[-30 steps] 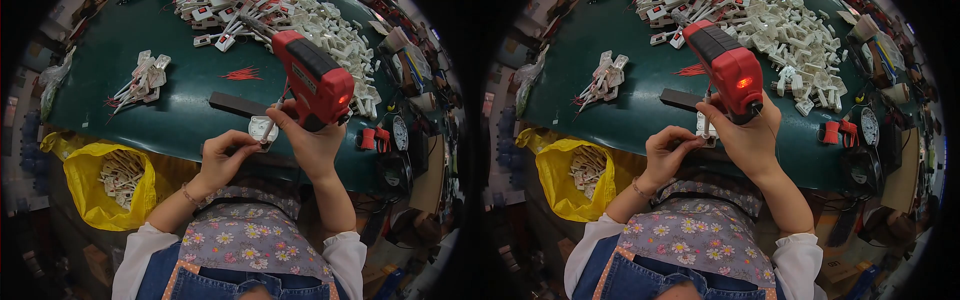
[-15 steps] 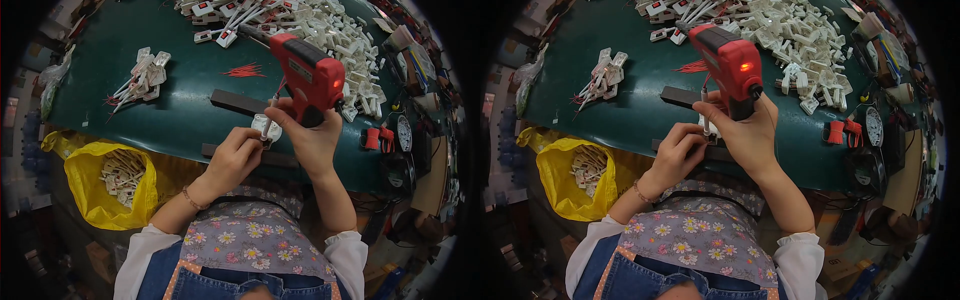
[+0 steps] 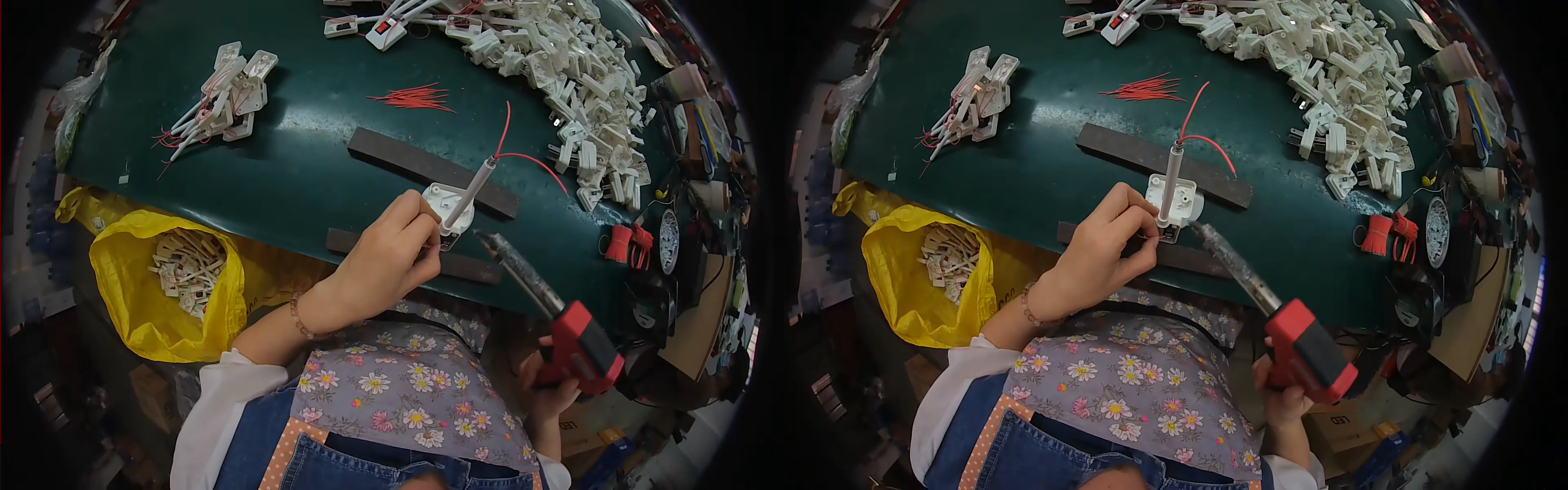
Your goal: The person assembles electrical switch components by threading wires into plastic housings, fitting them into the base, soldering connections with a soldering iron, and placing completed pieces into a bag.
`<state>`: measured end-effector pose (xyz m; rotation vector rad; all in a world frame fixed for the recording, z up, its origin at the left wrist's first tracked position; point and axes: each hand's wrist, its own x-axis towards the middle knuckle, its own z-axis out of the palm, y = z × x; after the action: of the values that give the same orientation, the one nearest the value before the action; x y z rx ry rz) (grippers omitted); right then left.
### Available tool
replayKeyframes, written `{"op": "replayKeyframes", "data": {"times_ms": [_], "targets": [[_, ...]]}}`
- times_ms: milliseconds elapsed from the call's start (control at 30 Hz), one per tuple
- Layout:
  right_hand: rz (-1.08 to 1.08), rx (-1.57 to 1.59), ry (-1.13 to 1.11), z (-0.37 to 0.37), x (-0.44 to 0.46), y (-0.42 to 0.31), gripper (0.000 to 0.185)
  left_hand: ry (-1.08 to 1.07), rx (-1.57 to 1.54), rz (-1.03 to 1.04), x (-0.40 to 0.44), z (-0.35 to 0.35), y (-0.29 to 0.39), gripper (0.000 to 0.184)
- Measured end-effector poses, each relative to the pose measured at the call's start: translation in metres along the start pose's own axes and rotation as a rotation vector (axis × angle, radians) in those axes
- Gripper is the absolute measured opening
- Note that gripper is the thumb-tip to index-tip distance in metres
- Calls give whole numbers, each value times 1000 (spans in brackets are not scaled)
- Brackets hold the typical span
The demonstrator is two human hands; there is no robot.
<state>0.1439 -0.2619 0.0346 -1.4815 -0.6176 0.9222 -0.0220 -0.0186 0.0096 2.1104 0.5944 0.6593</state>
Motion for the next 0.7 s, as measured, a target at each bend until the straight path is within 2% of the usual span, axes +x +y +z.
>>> {"op": "replayKeyframes", "data": {"times_ms": [200,700], "targets": [[72,-57,95,6,-17,14,89,18,5,-4,0,0,1,16],[118,-2,49,8,-11,17,78,41,11,7,0,1,0,15]]}}
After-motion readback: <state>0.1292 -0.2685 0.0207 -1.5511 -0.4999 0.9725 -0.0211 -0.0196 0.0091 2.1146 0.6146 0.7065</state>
